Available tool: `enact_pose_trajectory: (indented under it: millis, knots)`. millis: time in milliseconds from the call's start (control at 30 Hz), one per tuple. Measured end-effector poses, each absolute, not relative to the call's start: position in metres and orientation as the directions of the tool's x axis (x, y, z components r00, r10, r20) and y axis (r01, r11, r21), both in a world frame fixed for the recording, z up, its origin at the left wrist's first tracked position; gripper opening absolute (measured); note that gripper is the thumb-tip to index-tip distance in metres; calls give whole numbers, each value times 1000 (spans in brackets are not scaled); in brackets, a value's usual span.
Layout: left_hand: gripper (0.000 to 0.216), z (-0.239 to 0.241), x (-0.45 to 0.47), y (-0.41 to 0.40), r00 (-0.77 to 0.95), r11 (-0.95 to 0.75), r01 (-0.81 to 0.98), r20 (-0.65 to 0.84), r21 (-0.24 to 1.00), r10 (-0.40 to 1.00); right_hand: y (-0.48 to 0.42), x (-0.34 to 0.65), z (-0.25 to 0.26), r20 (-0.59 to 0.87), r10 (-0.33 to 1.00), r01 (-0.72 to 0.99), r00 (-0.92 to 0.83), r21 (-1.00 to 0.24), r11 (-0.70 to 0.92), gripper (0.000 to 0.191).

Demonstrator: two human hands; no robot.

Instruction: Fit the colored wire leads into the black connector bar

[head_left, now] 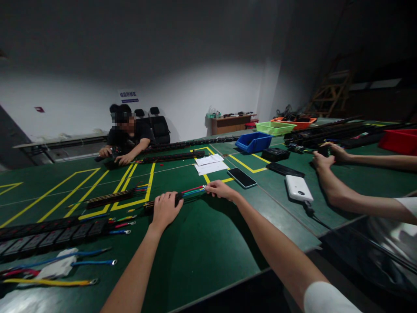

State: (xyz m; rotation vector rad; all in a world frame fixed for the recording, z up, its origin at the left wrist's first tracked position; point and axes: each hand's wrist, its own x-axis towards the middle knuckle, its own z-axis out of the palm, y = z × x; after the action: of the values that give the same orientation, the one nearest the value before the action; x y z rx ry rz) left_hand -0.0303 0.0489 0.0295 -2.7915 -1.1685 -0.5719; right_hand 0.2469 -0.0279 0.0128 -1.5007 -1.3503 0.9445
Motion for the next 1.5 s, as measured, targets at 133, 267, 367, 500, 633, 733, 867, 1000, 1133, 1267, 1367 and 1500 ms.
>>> enact_pose_trajectory:
  millis: [133, 267, 367, 500, 633, 733, 867, 1000, 1133, 1267, 1367, 1500]
  knots:
    - [47, 29, -30, 49, 644, -709, 699, 350, 93, 681, -27, 245, 11, 16, 991, 273, 134, -962, -22, 32]
    - [49, 29, -30, 49, 641, -706, 701, 348, 97, 684, -24, 245, 7, 28, 987, 248, 159, -969, -12, 33]
    - [49, 29, -30, 49, 639, -705, 703, 351, 96, 685, -23, 243, 6, 17, 983, 236, 185, -971, -27, 34]
    - [49, 29, -30, 50, 642, -708, 698, 347, 102, 683, -22, 240, 7, -10, 973, 221, 231, -973, -62, 34]
    - [49, 29, -30, 50, 642, -711, 695, 354, 104, 680, -20, 238, 5, -20, 966, 192, 258, -979, -72, 32]
    - [49, 29, -30, 50, 644, -712, 695, 357, 99, 677, -19, 238, 4, -28, 964, 187, 264, -979, -80, 31]
    - [48, 29, -30, 50, 641, -706, 705, 361, 73, 678, -17, 238, 3, -15, 967, 213, 254, -974, -71, 28]
    - [49, 28, -30, 50, 643, -709, 701, 357, 83, 678, -15, 239, -1, 8, 962, 229, 275, -972, -58, 10]
    - [50, 28, -31, 51, 645, -713, 695, 359, 93, 675, -14, 239, -4, 48, 958, 214, 282, -977, -14, 16]
    - [50, 27, -31, 51, 643, -712, 695, 357, 98, 677, -15, 237, -3, 119, 950, 208, 290, -976, 59, 18]
    - [50, 27, -31, 52, 645, -713, 693, 348, 108, 680, -15, 234, -1, 151, 941, 189, 302, -977, 96, 18]
    - [50, 27, -31, 52, 647, -715, 689, 341, 123, 682, -18, 232, 3, 169, 942, 129, 290, -982, 137, 21]
